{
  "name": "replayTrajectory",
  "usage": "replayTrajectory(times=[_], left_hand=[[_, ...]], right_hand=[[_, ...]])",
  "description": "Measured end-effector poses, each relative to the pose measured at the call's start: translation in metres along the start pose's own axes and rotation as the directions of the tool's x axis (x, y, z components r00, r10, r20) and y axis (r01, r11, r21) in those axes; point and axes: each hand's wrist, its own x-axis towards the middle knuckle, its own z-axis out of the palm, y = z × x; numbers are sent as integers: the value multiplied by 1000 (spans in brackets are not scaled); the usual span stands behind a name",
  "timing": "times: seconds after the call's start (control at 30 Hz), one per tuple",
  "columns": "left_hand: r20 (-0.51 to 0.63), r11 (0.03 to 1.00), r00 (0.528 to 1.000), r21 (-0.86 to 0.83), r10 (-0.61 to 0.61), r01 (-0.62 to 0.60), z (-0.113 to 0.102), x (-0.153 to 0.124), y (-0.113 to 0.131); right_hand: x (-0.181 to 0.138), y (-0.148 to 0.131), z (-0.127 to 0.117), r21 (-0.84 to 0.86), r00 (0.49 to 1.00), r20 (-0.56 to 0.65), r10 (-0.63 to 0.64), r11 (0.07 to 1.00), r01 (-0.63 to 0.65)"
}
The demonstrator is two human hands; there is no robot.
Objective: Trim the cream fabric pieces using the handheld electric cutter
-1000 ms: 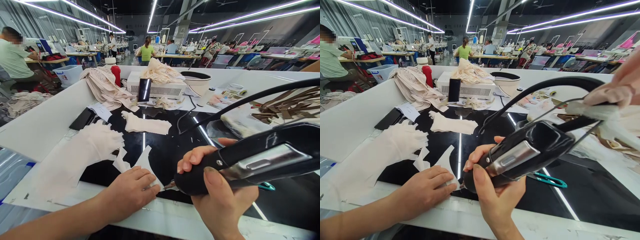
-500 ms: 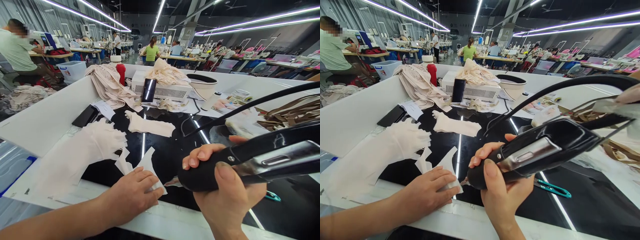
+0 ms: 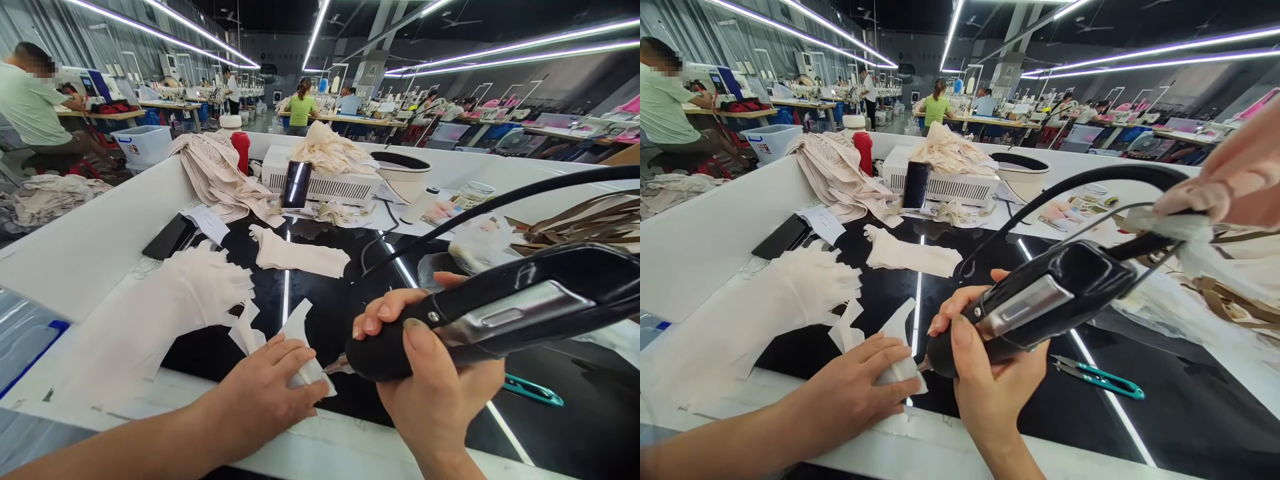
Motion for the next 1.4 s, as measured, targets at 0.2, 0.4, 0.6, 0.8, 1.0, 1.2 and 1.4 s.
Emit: replayTrajectory(times=[0.2, 0.4, 0.6, 0.8, 1.0, 1.2, 1.4], left_hand=[[5, 1000, 1000, -2, 4, -4, -1, -5, -3], [30, 1000, 999, 14, 15, -16, -1, -8, -6], [57, 1000, 998, 2, 27, -27, -4, -10, -2], [122, 999, 992, -22, 26, -23, -33, -2, -4], [108, 986, 985, -109, 137, -125, -33, 20, -34], [189, 980, 968, -138, 166, -142, -29, 21, -52], [220, 985, 964, -115, 150, -128, -36, 20, -51]], right_hand=[[1, 8, 5, 45, 999, -32, -15, 999, 16], [-1, 12, 9, 51, 1000, -9, -19, 999, 19], [-3, 12, 9, 15, 1000, -10, -29, 999, 29], [-10, 1, 0, 67, 1000, 17, 1, 998, -2], [-14, 0, 0, 62, 1000, -23, -9, 998, 10], [-15, 3, 0, 52, 999, -39, -23, 998, 25], [-16, 4, -1, 63, 1000, -28, -15, 998, 17]])
